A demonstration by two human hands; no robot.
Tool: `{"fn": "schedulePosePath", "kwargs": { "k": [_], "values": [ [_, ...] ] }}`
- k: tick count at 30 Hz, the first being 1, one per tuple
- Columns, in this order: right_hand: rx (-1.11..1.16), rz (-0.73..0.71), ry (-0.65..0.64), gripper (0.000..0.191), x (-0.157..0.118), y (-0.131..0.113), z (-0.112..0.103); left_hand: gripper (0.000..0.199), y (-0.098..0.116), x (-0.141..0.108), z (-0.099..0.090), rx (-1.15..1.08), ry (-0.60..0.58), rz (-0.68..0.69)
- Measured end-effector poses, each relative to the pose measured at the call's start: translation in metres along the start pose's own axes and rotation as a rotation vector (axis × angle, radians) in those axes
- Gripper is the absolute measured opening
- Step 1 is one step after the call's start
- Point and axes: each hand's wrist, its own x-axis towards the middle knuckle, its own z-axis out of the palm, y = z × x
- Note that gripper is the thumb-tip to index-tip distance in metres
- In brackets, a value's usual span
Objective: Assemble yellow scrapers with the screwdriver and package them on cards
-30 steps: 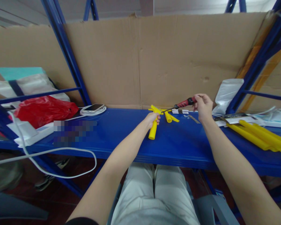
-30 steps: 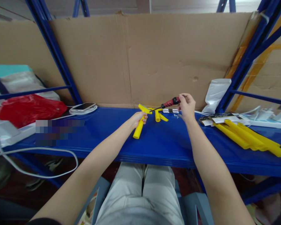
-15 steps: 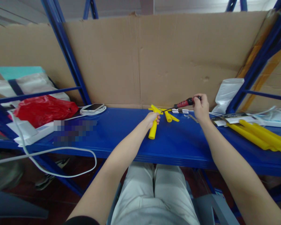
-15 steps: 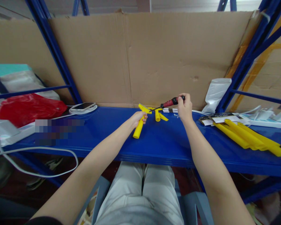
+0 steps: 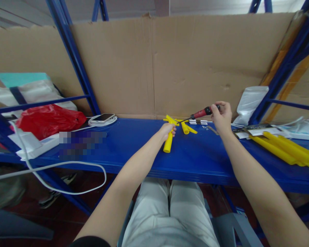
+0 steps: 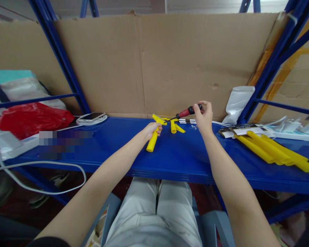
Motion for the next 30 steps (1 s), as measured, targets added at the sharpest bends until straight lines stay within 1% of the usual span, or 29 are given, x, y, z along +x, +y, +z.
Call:
{"fn": "schedulePosePath", "kwargs": {
  "k": [3,5,7,10,13,17,20,23,27,30],
  "values": [
    [0.052,0.007,0.059,0.036,0.0,-0.005,0.002,0.017,0.0,0.0,0.0,-0.008,-0.005,0.005],
    [0.095,0.052,0.059,0.037,0.001,-0.007,0.003,0.017,0.0,0.001,0.0,-0.007,-0.005,0.001],
    [0.14,0.117,0.031,0.037,0.002,-0.009,0.001,0.017,0.0,0.001,0.0,0.001,-0.003,-0.005],
    [0.213,0.221,-0.052,0.034,0.004,-0.011,-0.001,0.017,0.001,0.001,0.0,0.012,0.006,-0.004],
    [0.265,0.284,-0.107,0.03,0.005,-0.013,-0.002,0.018,0.001,0.0,-0.001,0.011,0.007,-0.002],
    [0.277,0.278,-0.094,0.031,0.005,-0.013,-0.002,0.02,0.002,-0.002,-0.001,0.008,0.012,-0.012],
    [0.276,0.254,-0.057,0.038,0.005,-0.012,-0.001,0.021,0.003,-0.003,-0.001,0.002,0.015,-0.012],
    [0.27,0.275,-0.035,0.044,0.004,-0.012,-0.001,0.021,0.003,-0.004,0.0,0.003,0.012,-0.007],
    [0.25,0.293,-0.028,0.042,0.005,-0.011,-0.001,0.021,0.002,-0.002,-0.001,-0.014,0.014,-0.006],
    [0.258,0.303,-0.051,0.04,0.006,-0.01,-0.002,0.02,0.001,0.001,-0.001,-0.04,0.014,0.0]
  ]
}}
